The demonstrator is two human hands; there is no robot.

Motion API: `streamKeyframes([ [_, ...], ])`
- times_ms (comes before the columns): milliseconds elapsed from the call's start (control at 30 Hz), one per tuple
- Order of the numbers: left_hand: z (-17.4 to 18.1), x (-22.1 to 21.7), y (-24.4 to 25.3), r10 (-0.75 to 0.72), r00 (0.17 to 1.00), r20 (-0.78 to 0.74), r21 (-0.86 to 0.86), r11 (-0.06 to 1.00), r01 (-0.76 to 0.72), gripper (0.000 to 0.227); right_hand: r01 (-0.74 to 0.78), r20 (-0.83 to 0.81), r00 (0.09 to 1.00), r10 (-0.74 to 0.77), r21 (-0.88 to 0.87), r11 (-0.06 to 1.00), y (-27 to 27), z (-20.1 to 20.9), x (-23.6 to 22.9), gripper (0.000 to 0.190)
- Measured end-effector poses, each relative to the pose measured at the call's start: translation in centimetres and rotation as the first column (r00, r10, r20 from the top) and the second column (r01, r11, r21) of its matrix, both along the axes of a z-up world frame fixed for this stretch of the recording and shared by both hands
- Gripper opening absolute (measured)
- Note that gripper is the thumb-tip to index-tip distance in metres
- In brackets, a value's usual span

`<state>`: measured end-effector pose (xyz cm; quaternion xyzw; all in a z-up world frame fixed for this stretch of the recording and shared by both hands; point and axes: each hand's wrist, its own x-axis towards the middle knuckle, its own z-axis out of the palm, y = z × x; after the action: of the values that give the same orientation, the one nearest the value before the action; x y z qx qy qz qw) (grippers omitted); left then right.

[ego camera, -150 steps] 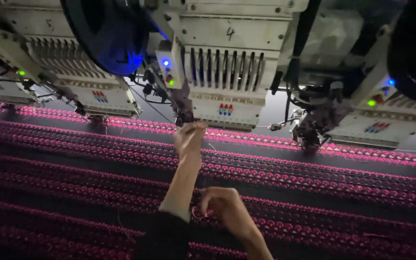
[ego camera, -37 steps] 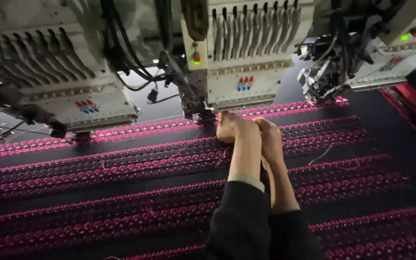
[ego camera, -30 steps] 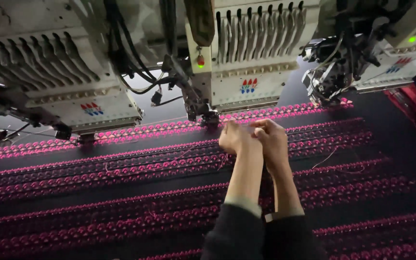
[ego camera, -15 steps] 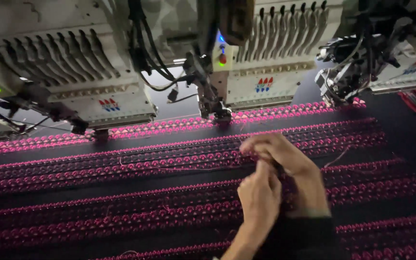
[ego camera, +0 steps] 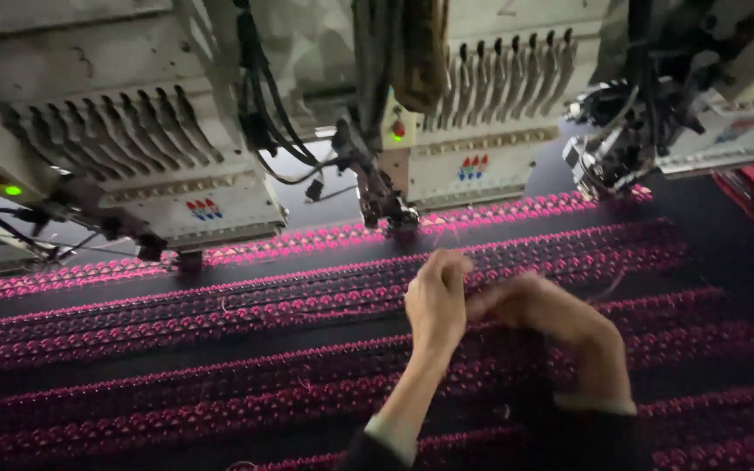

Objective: Monitoring and maintaining a multi-head industrial embroidery machine, including pressing control buttons and re-threading needles.

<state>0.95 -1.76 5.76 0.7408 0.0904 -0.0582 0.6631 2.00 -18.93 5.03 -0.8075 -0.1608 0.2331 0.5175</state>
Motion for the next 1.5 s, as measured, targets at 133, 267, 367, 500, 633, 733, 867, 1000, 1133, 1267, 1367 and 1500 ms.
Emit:
streamKeyframes([
  [133,-7.8,-6.1,-0.4,-0.404,0.776,0.484,0.682,0.73,-0.046,0.01,0.314,-0.127,0.948,-0.293,0.213,0.925,1.7,0.6,0.8,0.048],
  [267,-5.9,-9.9,0.3,-0.712,0.637,0.296,0.767,0.575,0.286,0.008,0.401,-0.242,0.911,-0.334,0.327,0.856,2.3,1.2,0.4,0.039],
  [367,-5.9,-5.0,0.1,-0.367,0.844,0.393,0.846,0.504,-0.174,0.02,0.407,-0.165,0.912,-0.376,0.244,0.88,1.2,-0.8,1.2,0.029],
  [500,-3.8,2.9,1.9,-0.196,0.974,0.117,0.59,0.802,0.091,0.025,0.424,-0.105,0.905,-0.412,0.277,0.862,2.6,2.9,-0.7,0.028],
  [633,-1.7,6.4,1.6,-0.153,0.963,-0.222,-0.143,0.982,0.123,0.024,0.35,-0.045,0.936,-0.348,0.197,0.916,1.7,2.4,-0.4,0.027],
  [733,-0.4,6.9,0.8,-0.145,0.971,-0.188,-0.284,0.955,0.087,0.026,0.292,-0.072,0.956,-0.283,0.251,0.923,1.6,1.0,-0.3,0.024],
  [867,-1.7,11.3,-0.5,-0.116,0.99,-0.084,-0.364,0.928,0.078,0.029,0.344,0.015,0.929,-0.371,0.341,0.875,3.7,3.8,-1.4,0.023],
  [1000,0.6,10.4,-0.1,-0.086,0.996,-0.024,-0.429,0.901,0.067,0.03,0.408,0.015,0.897,-0.441,0.352,0.843,4.7,4.4,-1.5,0.022],
  [1133,-1.5,12.4,-0.9,-0.012,0.999,-0.042,-0.443,0.896,-0.008,0.023,0.412,0.081,0.869,-0.489,0.431,0.803,4.3,2.6,-0.4,0.015],
  [1267,-2.0,13.5,-2.5,0.17,0.984,-0.049,-0.147,0.973,-0.176,0.031,0.336,0.132,0.889,-0.439,0.465,0.819,5.1,2.5,-0.2,0.022],
  [1367,-3.0,14.4,-3.5,0.208,0.975,-0.073,0.147,0.97,-0.196,0.026,0.292,0.168,0.9,-0.402,0.451,0.843,5.3,2.0,0.1,0.021],
  [1500,-1.4,10.8,-3.9,0.289,0.953,-0.086,0.15,0.95,-0.274,0.027,0.286,0.149,0.908,-0.391,0.459,0.841,4.9,3.6,-2.3,0.02],
])
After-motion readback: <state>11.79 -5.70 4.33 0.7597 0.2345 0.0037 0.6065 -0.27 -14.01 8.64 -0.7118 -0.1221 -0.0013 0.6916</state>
